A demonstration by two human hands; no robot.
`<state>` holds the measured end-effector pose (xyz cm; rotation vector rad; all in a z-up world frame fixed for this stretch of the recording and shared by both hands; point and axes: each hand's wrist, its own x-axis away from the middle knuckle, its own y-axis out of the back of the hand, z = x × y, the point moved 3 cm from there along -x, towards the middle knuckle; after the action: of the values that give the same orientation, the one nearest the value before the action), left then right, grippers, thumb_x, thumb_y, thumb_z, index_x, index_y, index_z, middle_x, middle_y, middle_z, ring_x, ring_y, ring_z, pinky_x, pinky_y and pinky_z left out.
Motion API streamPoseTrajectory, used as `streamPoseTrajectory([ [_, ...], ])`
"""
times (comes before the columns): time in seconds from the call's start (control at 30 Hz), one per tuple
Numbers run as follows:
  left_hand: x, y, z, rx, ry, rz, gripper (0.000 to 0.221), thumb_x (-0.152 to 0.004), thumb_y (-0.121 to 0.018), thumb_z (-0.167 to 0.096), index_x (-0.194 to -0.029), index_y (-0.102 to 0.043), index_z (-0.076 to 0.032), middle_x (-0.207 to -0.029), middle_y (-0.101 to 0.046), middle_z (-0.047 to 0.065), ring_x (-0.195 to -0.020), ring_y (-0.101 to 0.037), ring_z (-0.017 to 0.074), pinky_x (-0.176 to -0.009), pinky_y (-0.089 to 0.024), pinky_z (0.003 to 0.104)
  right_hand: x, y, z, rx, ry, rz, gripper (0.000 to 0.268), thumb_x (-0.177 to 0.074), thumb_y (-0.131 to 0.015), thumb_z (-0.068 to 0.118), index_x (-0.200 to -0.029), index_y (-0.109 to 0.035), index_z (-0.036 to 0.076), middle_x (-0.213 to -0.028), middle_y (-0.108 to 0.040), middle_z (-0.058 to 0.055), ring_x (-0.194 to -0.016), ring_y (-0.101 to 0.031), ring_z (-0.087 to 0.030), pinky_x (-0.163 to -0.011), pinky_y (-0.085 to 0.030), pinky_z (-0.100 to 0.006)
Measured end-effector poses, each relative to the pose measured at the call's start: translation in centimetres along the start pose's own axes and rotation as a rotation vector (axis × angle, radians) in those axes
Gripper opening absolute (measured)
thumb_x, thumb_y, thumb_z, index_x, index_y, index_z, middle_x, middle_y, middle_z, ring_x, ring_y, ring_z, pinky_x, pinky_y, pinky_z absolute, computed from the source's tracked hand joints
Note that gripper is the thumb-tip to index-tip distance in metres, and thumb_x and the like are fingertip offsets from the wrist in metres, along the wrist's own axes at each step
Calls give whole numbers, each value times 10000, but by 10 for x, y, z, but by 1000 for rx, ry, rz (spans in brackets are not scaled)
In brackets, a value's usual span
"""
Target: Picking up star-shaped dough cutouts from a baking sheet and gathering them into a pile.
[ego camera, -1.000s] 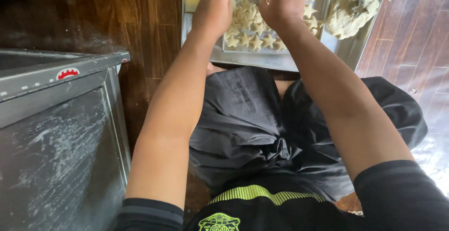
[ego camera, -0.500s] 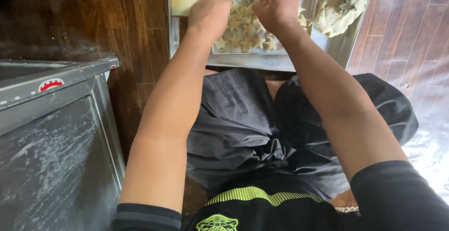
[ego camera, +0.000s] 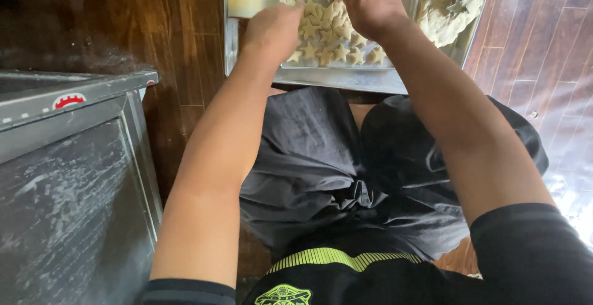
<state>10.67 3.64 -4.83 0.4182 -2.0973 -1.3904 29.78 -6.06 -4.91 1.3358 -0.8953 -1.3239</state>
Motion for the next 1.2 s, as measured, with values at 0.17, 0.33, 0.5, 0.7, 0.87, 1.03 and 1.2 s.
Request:
streamPoseTrajectory([
  [0.17, 0, 1, 2, 16, 52, 0, 333, -881, -596, -15, -1202, -641, -85, -967, -708, 187, -839, -703, 434, -703, -577, 562, -5, -6, 0, 223, 127, 136, 176, -933, -688, 237, -1089, -767, 263, -1124, -688, 35, -1110, -560, -196, -1022, -383, -400],
  [0.33, -3, -2, -18, -7, -13, -75, 339, -852, -621, -22, -1177, -670, -104, -976, -697, 141, -816, -690, 391, -681, -570, 534, -5, -12, -1, 291, 114, 248, 159, -949, -662, 199, -1076, -737, 258, -1124, -672, 52, -1063, -577, -170, -907, -420, -378],
  [0.5, -23, -19, -43, -50, -100, 22, 197, -824, -669, 0, -984, -761, -69, -918, -737, 153, -780, -726, 373, -694, -598, 496, -4, -7, -2, 164, 96, 65, 68, -931, -696, 176, -982, -732, 202, -1054, -656, 23, -1028, -570, -217, -949, -401, -399],
  [0.7, -23, -22, -48, -34, -203, -139, 249, -854, -612, -40, -1092, -684, -62, -906, -708, 177, -783, -702, 415, -670, -568, 532, 20, 19, -37, 5, -491, 436, 379, -1118, -595, 306, -1419, -654, 82, -974, -739, -210, -608, -665, -297, -517, -594, -411],
  [0.87, 28, 13, -102, 126, -147, 197, 157, -866, -610, 18, -981, -713, -7, -911, -699, 177, -748, -684, 324, -729, -590, 482, 112, 62, -98, 128, -368, -17, 281, -1025, -885, 255, -1151, -755, 40, -1002, -691, -164, -777, -638, -322, -657, -532, -439],
  [1.03, 110, 3, -207, 107, -386, 507, 204, -808, -609, -122, -841, -785, -26, -793, -735, 181, -676, -687, 345, -672, -566, 478, 154, 48, -111, 219, -422, 125, 330, -917, -860, 239, -1165, -760, 44, -1109, -695, -151, -942, -676, -329, -817, -559, -419],
  [1.2, 157, -38, -251, 335, -574, 587, 254, -838, -564, -167, -880, -779, -36, -902, -771, 161, -771, -709, 381, -695, -559, 492, 122, 65, -80, 108, -477, -91, 326, -864, -819, 40, -1189, -797, 28, -1108, -707, -166, -876, -688, -332, -748, -580, -427],
])
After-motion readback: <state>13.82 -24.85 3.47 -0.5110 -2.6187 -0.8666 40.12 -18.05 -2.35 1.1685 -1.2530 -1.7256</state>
